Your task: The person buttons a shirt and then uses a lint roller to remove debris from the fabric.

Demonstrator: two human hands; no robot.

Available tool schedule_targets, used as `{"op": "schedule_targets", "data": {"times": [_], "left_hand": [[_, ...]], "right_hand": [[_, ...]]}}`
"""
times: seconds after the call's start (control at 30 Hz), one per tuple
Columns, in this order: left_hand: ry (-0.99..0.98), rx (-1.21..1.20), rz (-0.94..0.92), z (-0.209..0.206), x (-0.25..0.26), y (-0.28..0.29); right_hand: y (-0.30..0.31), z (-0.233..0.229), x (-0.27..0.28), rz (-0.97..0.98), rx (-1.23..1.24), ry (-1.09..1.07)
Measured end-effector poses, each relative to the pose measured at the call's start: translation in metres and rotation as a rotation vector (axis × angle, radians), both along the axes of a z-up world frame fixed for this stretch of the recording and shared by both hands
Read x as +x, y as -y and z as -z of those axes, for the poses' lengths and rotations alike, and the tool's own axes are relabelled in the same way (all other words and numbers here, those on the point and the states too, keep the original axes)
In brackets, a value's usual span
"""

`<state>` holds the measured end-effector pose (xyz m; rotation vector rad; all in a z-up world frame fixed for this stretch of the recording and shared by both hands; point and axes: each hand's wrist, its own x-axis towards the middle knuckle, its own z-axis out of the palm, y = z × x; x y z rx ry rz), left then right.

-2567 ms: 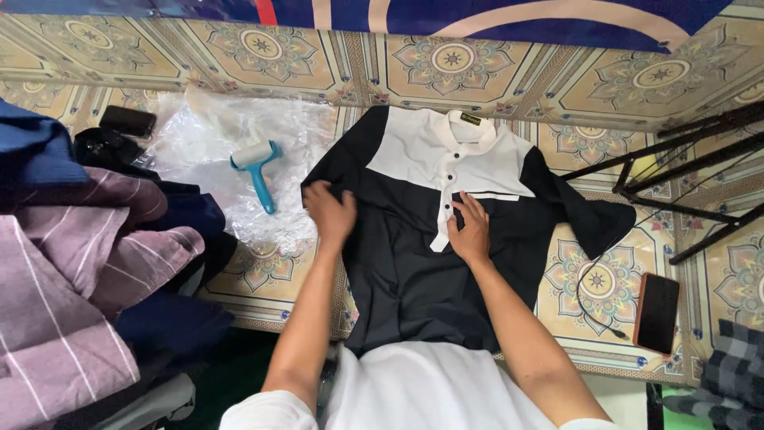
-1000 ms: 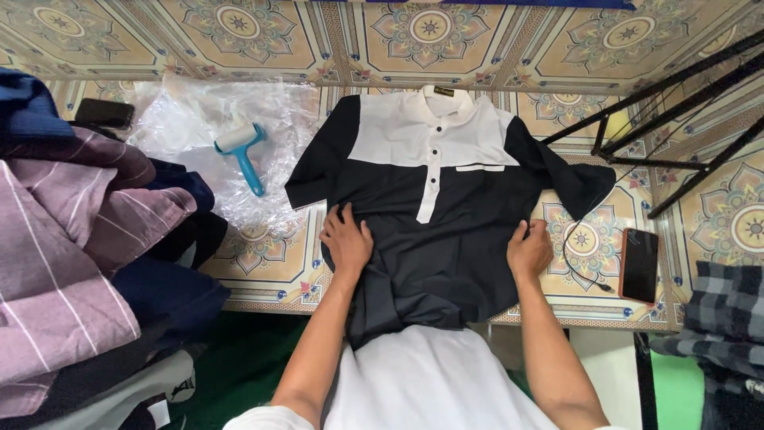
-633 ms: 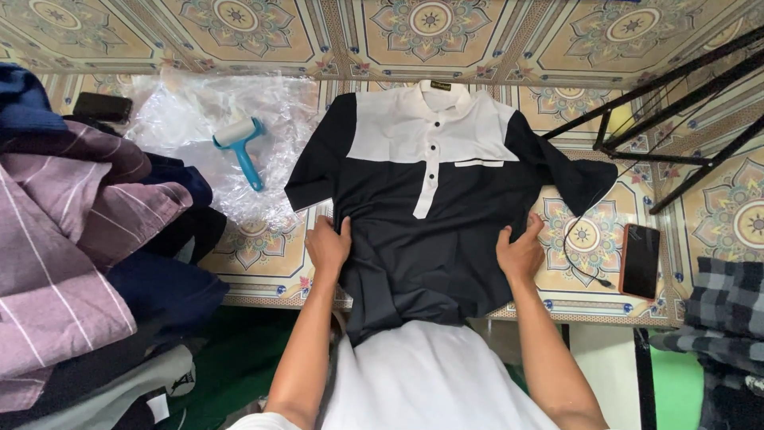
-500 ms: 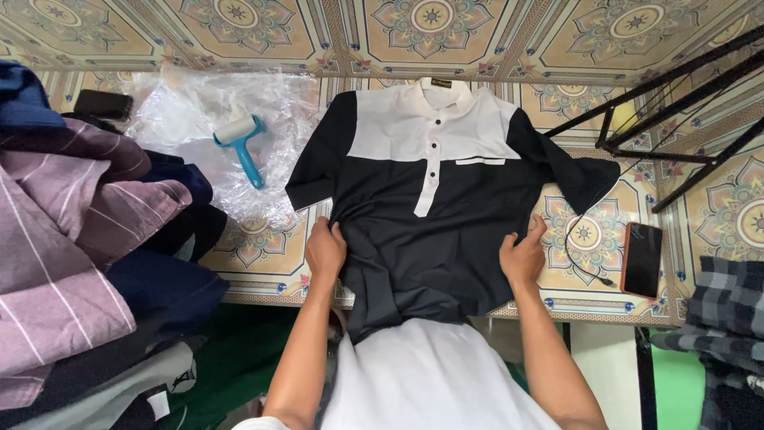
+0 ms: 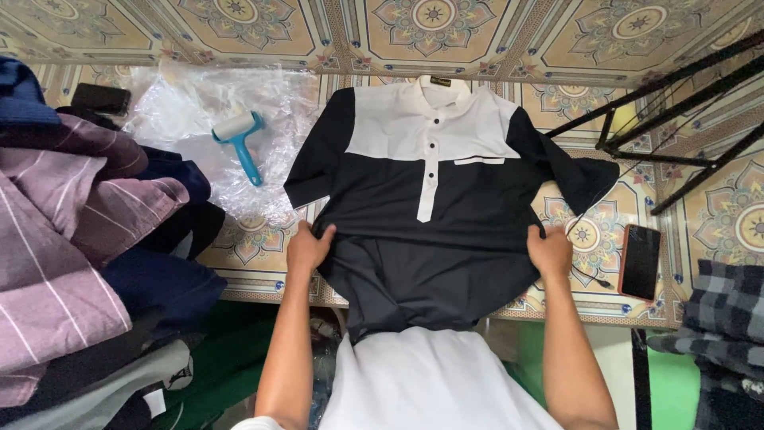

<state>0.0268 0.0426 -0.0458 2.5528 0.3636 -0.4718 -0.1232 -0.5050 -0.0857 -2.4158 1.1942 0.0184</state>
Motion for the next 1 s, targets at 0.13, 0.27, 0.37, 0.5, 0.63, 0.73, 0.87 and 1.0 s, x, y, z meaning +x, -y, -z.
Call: {"op": "schedule_targets", "data": {"times": [0.13, 0.27, 0.37, 0.5, 0.63, 0.73, 0.87, 1.0], "left_hand": [[-0.318, -0.183, 0.08, -0.098, -0.034, 0.007], [-0.548, -0.65, 0.011, -0.052, -0.04, -0.011], [-0.399, -0.834, -0.103, -0.036, -0.038, -0.001], [-0.131, -0.817, -0.319, -0.004, -0.028, 0.008], [0.015, -0.586, -0.211, -0.017, -0.026, 0.02], [0.037, -0.587, -0.194, -0.024, -0.03, 0.022], [-0.203, -0.549, -0.052, -0.047, -0.044, 0.015], [-0.293, -0.542, 0.121, -0.099, -0.065, -0.012]], "right_hand": [[-0.022, -0.063, -0.019, -0.078, 0.42, -0.204], [-0.033, -0.076, -0.046, 0.025, 1.008, 0.067], [-0.021, -0.038, -0.043, -0.017, 1.112, 0.218], [-0.01, 0.003, -0.023, -0.027, 0.536, 0.279], [-0.035, 0.0, -0.004, 0.067, 0.521, 0.385], [-0.031, 0.028, 0.002, 0.2, 0.982, 0.574], [-0.01, 0.084, -0.038, 0.122, 1.284, 0.337], [-0.004, 0.03, -0.068, -0.021, 1.243, 0.155]]}}
